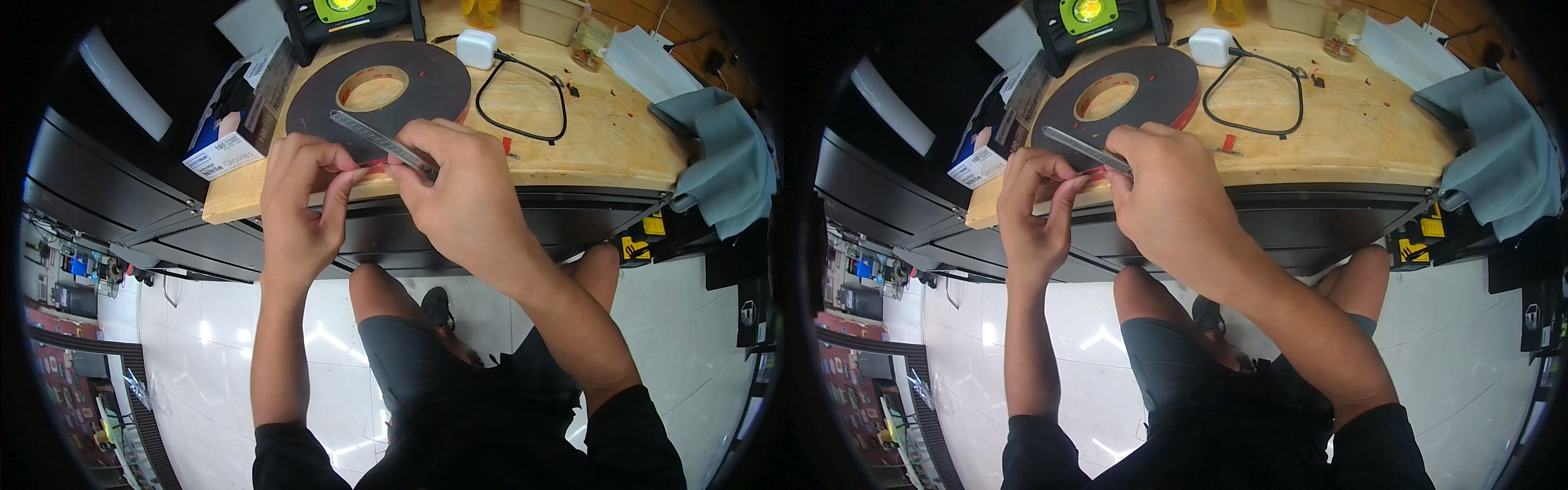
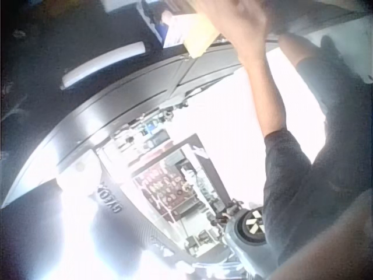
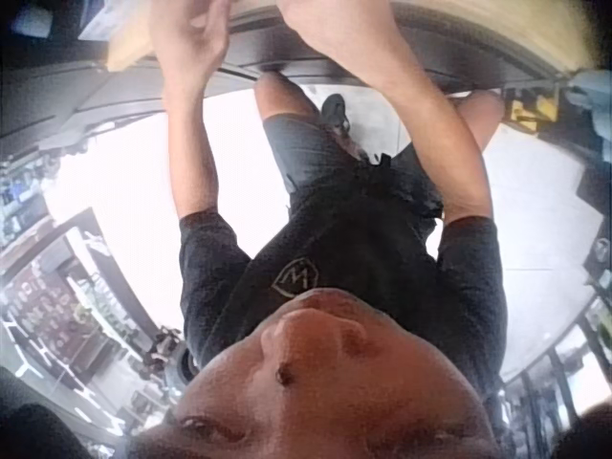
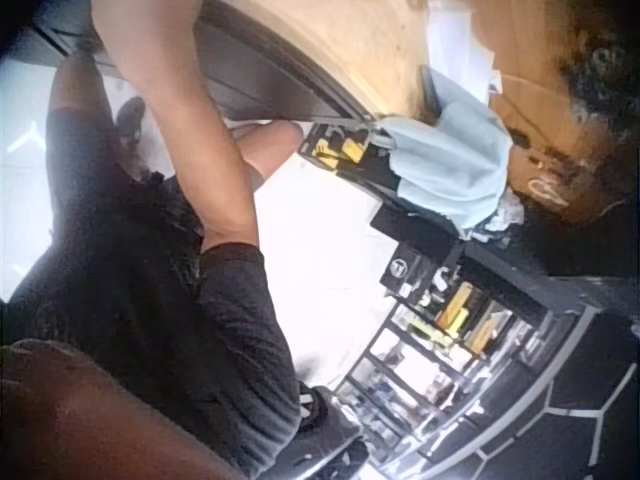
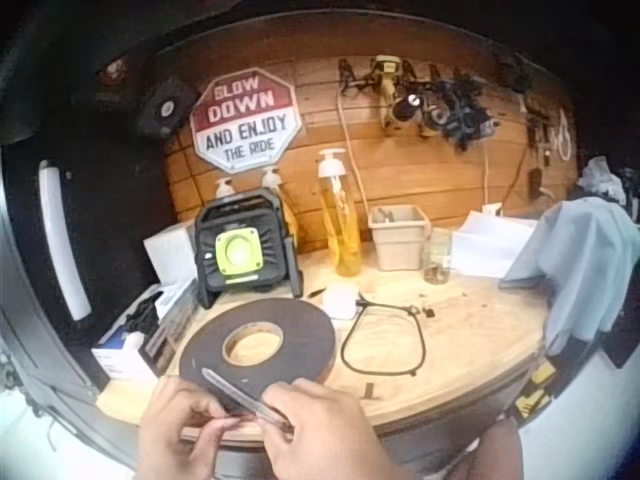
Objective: The person uses a utility knife to cut small pieces of red adhesive tape and applies them to small electronic components on a workbench. They repeatedly cut tape, peel backing, and affix it to the components while handling a black cable and other small parts.
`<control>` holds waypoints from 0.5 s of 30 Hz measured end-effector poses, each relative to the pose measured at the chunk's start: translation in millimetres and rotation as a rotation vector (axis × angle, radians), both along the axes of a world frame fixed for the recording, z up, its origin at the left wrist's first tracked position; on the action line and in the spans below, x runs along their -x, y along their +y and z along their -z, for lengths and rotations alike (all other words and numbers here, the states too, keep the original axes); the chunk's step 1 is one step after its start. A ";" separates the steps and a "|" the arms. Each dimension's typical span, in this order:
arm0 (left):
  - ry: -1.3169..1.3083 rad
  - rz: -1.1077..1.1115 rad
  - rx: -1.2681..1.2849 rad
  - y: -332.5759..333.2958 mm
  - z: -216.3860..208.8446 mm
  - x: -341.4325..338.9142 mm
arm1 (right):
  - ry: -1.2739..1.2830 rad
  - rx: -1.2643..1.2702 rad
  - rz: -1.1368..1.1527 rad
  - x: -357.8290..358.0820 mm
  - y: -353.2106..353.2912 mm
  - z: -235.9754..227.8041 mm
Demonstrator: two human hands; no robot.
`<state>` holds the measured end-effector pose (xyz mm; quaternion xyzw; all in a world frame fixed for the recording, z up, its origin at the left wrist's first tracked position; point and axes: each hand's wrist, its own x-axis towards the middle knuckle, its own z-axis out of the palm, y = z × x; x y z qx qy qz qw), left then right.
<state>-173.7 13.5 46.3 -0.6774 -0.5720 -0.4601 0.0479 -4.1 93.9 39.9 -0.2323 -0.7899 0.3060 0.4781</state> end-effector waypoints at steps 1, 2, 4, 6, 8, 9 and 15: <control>-0.038 -0.004 -0.009 -0.5 1.1 0.5 | 0.037 0.029 -0.011 0.5 0.0 -0.2; -0.107 0.011 -0.042 -1.0 5.5 0.7 | 0.074 0.059 -0.023 0.8 -0.8 0.0; -0.248 0.042 -0.109 -2.0 14.0 0.0 | 0.112 0.099 -0.039 1.5 -2.4 -0.2; -0.047 0.000 -0.144 -0.2 10.2 -3.9 | 0.114 0.122 -0.049 2.7 -3.7 -0.9; 0.086 -0.028 -0.150 1.6 10.0 -6.1 | 0.109 0.104 -0.054 2.4 -0.5 2.0; 0.125 -0.037 -0.141 2.3 9.1 -5.1 | 0.107 0.095 -0.056 2.0 0.5 2.6; 0.213 -0.030 -0.135 5.3 3.9 -1.4 | 0.073 0.094 -0.042 1.1 -1.7 1.3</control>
